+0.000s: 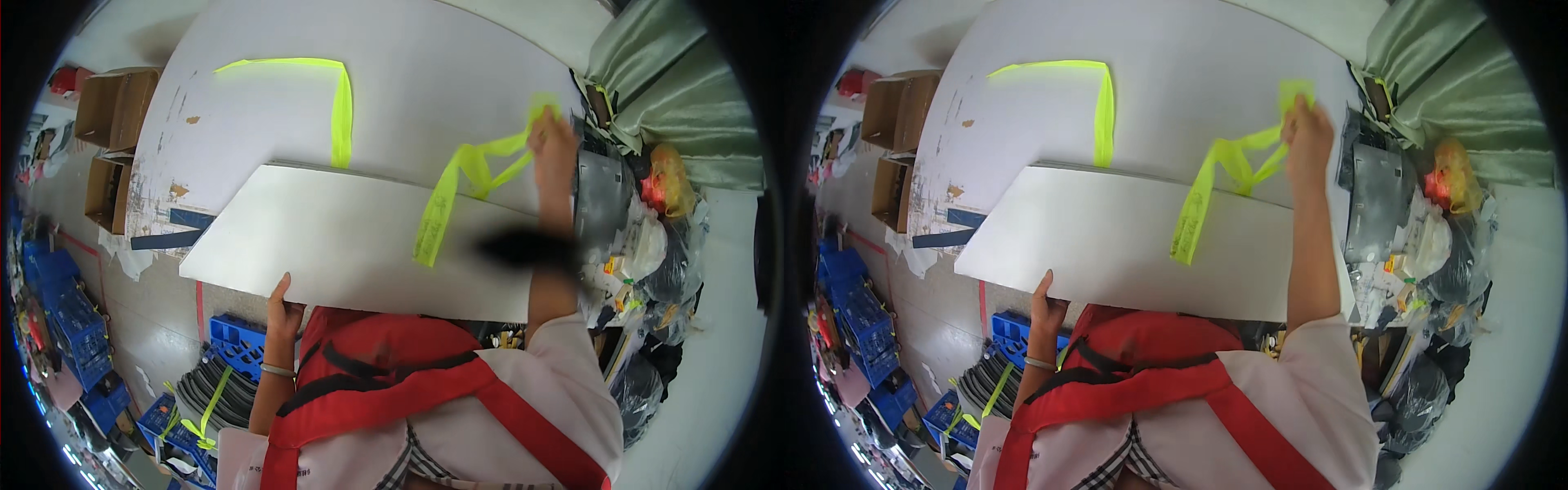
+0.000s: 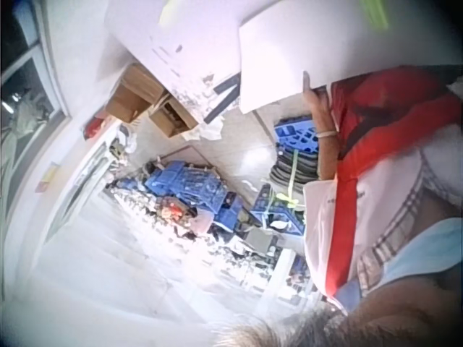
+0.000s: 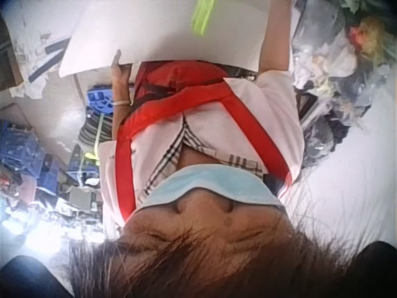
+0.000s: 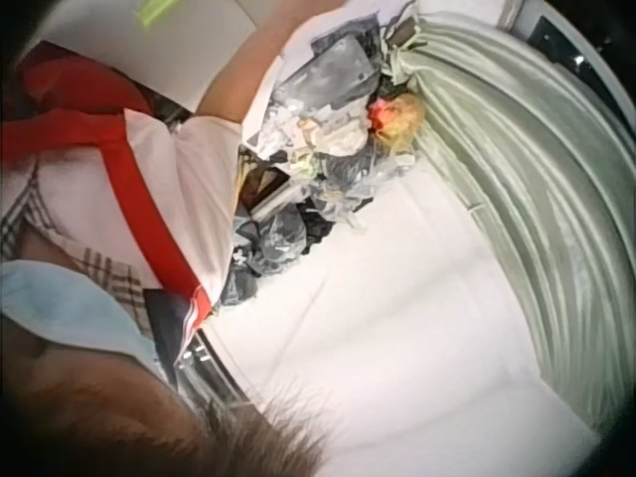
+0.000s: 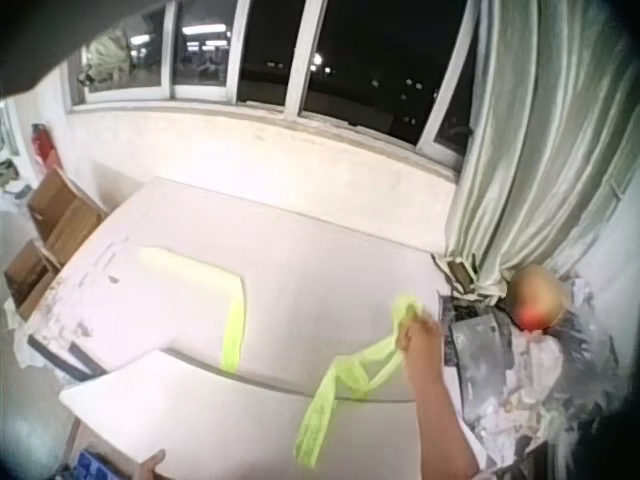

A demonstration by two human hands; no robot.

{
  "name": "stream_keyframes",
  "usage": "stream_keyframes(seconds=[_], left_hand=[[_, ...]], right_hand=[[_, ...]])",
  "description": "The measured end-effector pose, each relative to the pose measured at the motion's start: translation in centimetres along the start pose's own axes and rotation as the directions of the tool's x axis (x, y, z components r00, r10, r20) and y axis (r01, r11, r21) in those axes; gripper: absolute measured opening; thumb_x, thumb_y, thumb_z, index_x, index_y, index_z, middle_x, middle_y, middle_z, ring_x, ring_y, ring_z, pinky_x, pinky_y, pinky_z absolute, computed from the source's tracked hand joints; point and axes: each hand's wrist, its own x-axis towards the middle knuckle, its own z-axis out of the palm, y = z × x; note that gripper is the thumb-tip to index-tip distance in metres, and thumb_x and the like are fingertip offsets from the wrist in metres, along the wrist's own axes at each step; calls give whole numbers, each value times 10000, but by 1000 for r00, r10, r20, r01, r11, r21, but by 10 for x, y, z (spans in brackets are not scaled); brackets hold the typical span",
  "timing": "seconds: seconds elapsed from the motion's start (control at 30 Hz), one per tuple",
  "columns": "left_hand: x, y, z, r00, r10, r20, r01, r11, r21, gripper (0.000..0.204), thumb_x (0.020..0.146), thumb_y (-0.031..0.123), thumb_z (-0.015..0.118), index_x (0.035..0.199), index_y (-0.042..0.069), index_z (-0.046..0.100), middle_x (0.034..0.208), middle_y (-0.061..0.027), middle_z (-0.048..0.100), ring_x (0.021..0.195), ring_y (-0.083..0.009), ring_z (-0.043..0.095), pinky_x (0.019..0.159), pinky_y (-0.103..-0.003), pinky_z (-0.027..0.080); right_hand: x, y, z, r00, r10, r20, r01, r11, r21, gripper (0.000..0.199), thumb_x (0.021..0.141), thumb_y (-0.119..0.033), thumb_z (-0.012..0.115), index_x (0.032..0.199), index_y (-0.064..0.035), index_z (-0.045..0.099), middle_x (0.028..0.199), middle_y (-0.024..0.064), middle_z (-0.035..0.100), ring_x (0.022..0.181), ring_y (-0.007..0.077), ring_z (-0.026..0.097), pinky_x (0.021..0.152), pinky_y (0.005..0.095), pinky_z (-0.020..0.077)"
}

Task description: The person moves a large white board onto a workbench and secures it with clips. They then use a small white pad to wipe the surface of a dark grey board placed on top of the white board, repeatedly rubbing the surface.

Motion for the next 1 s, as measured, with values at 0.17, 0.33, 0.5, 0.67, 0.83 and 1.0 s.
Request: stream_keyframes(seconds=[0.17,0.33,0.5,0.67,0.83,1.0], left_hand=[[-5,6,10,999,-4,33,5,999,-40,455,885,218,647,1254,-7,504,1210,-138,589,1116,-294,571,966,-425,470],[0,4,10,998,-17,66,21,999,-50,459,879,213,656,1252,-8,507,1215,-142,588,1100,-294,581,975,-432,465],[5,-1,2,999,20,30,-20,1000,-21,452,877,220,657,1234,-18,515,1197,-140,598,1101,-278,580,958,-412,466],[0,-1,5,999,37,31,-36,999,-26,460,878,231,655,1238,-18,512,1205,-138,594,1108,-273,574,960,-399,457],[-8,4,14,1000,1,29,0,1000,-24,491,890,239,638,1274,-24,484,1239,-145,577,1126,-277,564,970,-406,446],[4,-4,-4,999,43,31,-43,999,1,459,900,243,623,1251,-29,506,1214,-144,593,1121,-273,568,974,-398,447]], right_hand=[[23,-129,55,881,-466,76,462,884,64,222,964,-215,566,803,-63,547,658,1,514,530,55,422,466,207,319],[102,-60,74,773,-576,267,604,536,-591,254,915,-283,626,893,-31,596,742,73,594,658,147,554,606,306,452],[55,69,106,679,-526,513,655,117,-747,612,764,-151,711,1316,-75,459,1269,188,524,1243,363,438,1051,494,320],[-56,152,197,761,197,618,444,537,-717,398,867,-321,638,1152,-48,579,1030,147,641,992,311,606,799,414,503],[-65,208,221,873,123,472,417,311,-854,304,843,-305,665,993,-48,601,978,147,626,911,309,606,780,405,506],[-55,229,220,772,308,557,169,744,-647,129,826,-134,642,883,-30,591,887,131,607,773,248,588,689,364,494]])
